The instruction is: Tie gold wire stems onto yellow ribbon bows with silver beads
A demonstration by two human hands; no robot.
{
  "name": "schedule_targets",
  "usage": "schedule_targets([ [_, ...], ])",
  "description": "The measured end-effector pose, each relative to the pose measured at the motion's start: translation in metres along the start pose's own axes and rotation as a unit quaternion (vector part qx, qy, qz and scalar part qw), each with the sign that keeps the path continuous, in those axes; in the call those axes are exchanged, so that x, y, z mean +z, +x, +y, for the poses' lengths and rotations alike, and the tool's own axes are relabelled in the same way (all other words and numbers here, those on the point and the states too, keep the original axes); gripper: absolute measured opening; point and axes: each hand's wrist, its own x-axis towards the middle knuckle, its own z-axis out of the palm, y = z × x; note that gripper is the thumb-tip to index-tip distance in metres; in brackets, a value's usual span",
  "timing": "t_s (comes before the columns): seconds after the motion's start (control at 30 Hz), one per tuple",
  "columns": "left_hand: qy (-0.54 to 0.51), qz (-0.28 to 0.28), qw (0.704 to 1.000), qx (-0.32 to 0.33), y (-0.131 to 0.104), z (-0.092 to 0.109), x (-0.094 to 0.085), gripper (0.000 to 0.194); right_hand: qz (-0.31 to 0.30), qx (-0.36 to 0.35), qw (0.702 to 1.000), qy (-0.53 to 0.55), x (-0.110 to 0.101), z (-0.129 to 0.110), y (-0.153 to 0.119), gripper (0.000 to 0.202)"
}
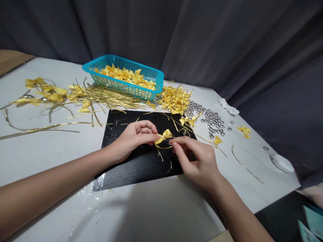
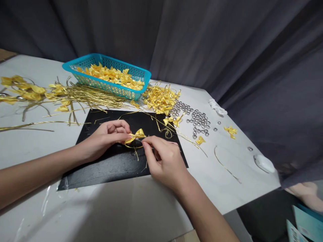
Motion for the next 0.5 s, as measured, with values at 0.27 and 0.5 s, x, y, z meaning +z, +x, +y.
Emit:
schedule_targets([
  [0.27, 0.004, 0.019, 1.000, -0.005, 0.0013, -0.0001, -0.0002, 0.016, 0.051, -0.015, 0.999, -0.007, 0.0016, -0.0003, -0.0010, 0.012],
  [0.5, 0.000, 0.023, 1.000, -0.005, 0.0001, -0.0005, 0.0000, 0.017, 0.039, -0.029, 0.999, -0.008, 0.0016, -0.0008, -0.0010, 0.015],
])
